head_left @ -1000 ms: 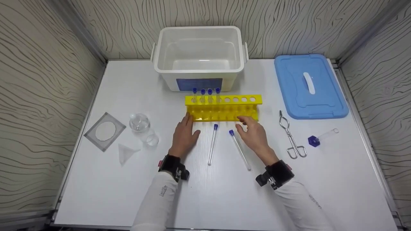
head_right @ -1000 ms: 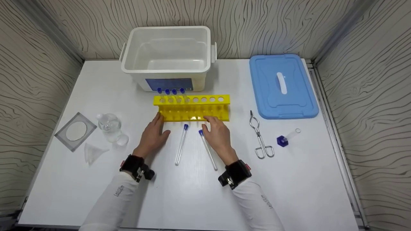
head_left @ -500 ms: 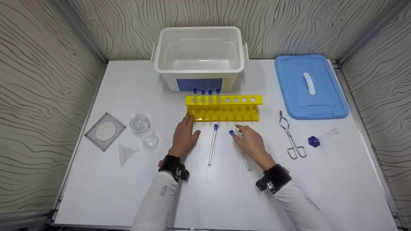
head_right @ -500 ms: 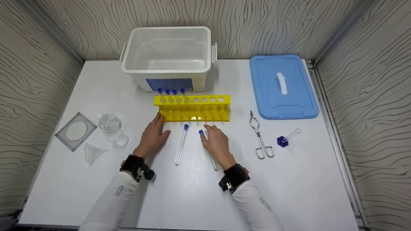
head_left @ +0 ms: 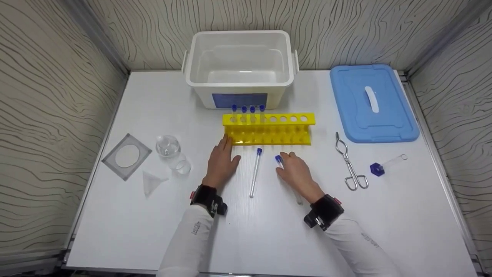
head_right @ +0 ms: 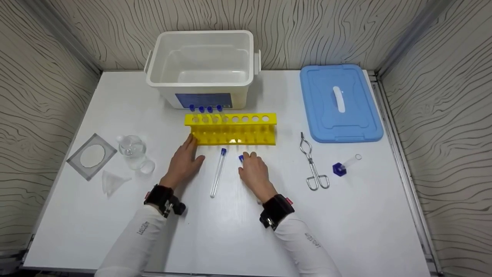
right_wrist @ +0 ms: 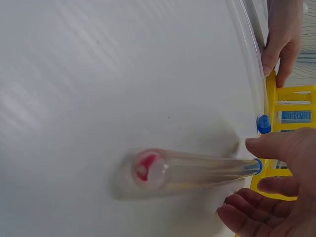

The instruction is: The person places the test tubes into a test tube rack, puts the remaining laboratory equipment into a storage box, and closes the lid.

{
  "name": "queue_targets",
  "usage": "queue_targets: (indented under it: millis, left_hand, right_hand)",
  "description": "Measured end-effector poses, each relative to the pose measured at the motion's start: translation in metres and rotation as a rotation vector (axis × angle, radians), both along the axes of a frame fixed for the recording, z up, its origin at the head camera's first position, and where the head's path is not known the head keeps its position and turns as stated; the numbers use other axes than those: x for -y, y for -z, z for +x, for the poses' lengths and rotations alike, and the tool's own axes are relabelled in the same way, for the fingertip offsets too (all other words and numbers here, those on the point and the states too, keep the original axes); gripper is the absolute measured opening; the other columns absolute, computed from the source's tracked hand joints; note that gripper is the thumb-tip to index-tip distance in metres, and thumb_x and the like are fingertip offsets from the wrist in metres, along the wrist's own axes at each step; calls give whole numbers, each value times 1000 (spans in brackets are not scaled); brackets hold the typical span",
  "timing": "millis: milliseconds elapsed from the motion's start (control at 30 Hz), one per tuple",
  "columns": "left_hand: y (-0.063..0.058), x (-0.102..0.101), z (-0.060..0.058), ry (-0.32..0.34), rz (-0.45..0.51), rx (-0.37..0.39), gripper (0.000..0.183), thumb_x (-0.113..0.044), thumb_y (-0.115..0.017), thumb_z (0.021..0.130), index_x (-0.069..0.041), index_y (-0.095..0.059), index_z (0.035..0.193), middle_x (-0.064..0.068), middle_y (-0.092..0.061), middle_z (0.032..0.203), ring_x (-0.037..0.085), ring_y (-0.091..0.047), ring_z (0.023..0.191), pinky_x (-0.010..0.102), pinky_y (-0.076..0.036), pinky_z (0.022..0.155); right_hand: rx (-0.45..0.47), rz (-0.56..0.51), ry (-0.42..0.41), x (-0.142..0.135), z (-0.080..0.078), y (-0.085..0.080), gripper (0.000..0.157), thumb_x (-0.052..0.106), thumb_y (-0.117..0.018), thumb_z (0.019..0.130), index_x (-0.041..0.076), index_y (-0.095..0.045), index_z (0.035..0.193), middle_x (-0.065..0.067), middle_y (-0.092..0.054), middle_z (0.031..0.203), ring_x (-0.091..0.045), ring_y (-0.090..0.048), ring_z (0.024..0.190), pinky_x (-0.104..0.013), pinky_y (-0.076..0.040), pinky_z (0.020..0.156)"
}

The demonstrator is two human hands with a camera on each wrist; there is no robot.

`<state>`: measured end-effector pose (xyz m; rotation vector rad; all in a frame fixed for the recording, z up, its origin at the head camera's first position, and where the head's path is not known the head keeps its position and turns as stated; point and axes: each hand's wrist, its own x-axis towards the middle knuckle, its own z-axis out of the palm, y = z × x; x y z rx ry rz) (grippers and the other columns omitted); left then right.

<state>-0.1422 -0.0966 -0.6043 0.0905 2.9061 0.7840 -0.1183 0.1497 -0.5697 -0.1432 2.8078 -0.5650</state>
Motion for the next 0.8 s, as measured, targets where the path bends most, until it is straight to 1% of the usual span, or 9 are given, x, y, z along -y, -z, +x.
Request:
queue_targets:
  millis: [133,200,300,400,533,600,800]
  left_hand:
    - [0,0,0,5,9,-9,75,-37,-58,97,-10,-24,158,8,-19,167,32,-34,148,46,-30,122]
    - [0,0,0,6,12,-8,75,-37,-58,97,-10,-24,158,8,-18,168,33,-33,148,47,-30,122]
    - [0,1,0,6,10,-2,74,-36,-58,97,-10,-24,158,8,-18,168,34,-33,148,47,-30,122]
    - [-1,0,0,10,0,-8,74,-36,-58,97,-9,-25,158,9,-20,167,33,-34,148,48,-30,123]
    - [-1,0,0,13,-11,-18,73,-35,-59,97,-8,-27,157,10,-22,166,31,-33,149,47,-28,124]
    - [-1,-1,0,9,-8,-13,73,-35,-59,97,-8,-27,157,10,-22,166,30,-32,150,47,-26,125]
    - [-1,-1,-1,-3,6,5,75,-36,-58,97,-9,-24,158,8,-21,167,28,-28,152,46,-23,126]
  right_hand:
    - [76,40,14,4,-1,-1,53,22,-65,93,-2,-53,139,-22,-60,118,-26,-58,87,-43,-57,87]
    - [91,51,18,5,-1,-1,52,21,-64,94,-3,-53,139,-22,-59,117,-26,-58,85,-42,-57,87]
    - [70,52,16,5,0,0,48,20,-63,94,-4,-55,136,-22,-60,115,-27,-60,87,-44,-57,87]
    - [8,46,8,4,2,2,42,16,-62,93,-5,-59,130,-23,-62,112,-31,-64,87,-46,-58,84]
    - [-52,25,1,2,3,3,36,11,-62,91,-8,-64,121,-23,-63,104,-33,-65,81,-47,-57,78]
    - [-49,19,3,1,3,3,34,11,-62,91,-8,-65,119,-22,-64,102,-31,-64,80,-46,-57,78]
    - [-5,-12,26,-1,0,2,34,12,-61,92,-6,-65,120,-20,-67,102,-30,-64,86,-46,-56,82]
